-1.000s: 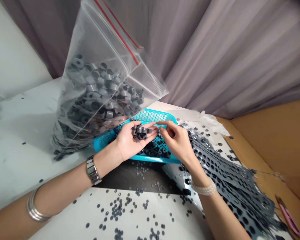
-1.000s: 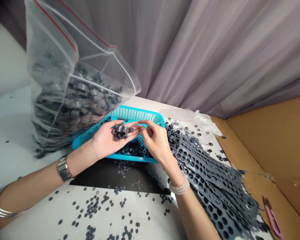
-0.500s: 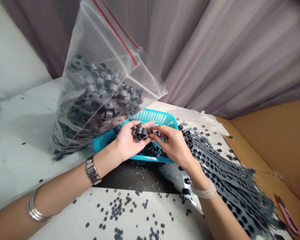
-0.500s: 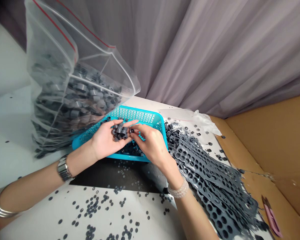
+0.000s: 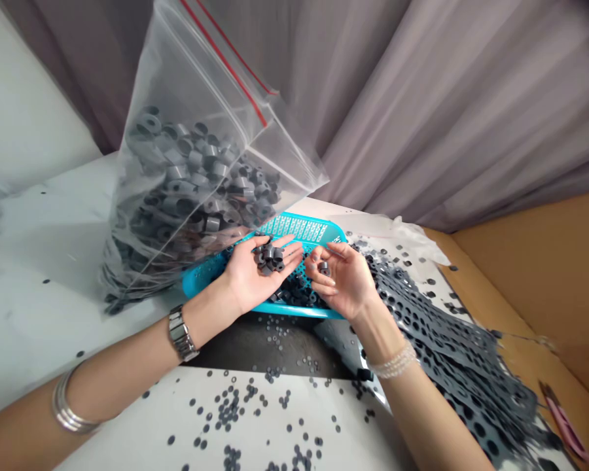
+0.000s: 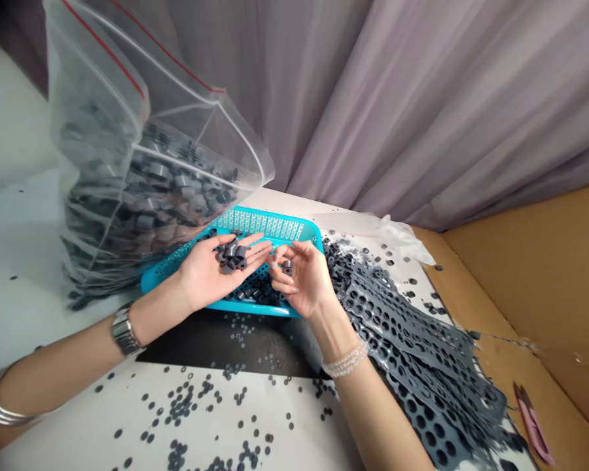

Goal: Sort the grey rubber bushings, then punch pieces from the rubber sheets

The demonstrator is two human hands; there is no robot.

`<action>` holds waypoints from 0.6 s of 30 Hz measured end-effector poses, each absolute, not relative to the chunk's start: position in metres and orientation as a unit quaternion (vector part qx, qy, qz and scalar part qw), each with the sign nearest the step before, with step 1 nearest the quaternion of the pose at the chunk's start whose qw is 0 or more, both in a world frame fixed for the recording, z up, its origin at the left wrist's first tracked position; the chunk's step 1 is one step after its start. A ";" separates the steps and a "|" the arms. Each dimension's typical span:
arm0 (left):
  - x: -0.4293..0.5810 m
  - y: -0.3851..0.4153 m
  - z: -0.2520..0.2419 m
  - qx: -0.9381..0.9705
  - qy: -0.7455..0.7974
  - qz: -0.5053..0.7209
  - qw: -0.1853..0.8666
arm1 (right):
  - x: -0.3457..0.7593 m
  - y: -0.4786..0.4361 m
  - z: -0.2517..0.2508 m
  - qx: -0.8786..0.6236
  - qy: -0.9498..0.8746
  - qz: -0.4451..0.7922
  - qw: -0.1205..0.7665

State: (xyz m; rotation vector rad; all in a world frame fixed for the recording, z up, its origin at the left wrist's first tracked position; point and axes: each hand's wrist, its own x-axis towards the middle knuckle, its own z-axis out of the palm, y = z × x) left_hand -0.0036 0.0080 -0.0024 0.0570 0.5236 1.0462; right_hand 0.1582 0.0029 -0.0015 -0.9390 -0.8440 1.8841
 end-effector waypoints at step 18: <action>-0.007 0.010 -0.007 0.050 0.241 0.484 0.839 | 0.134 -0.015 -0.006 -0.543 -0.713 0.249 0.367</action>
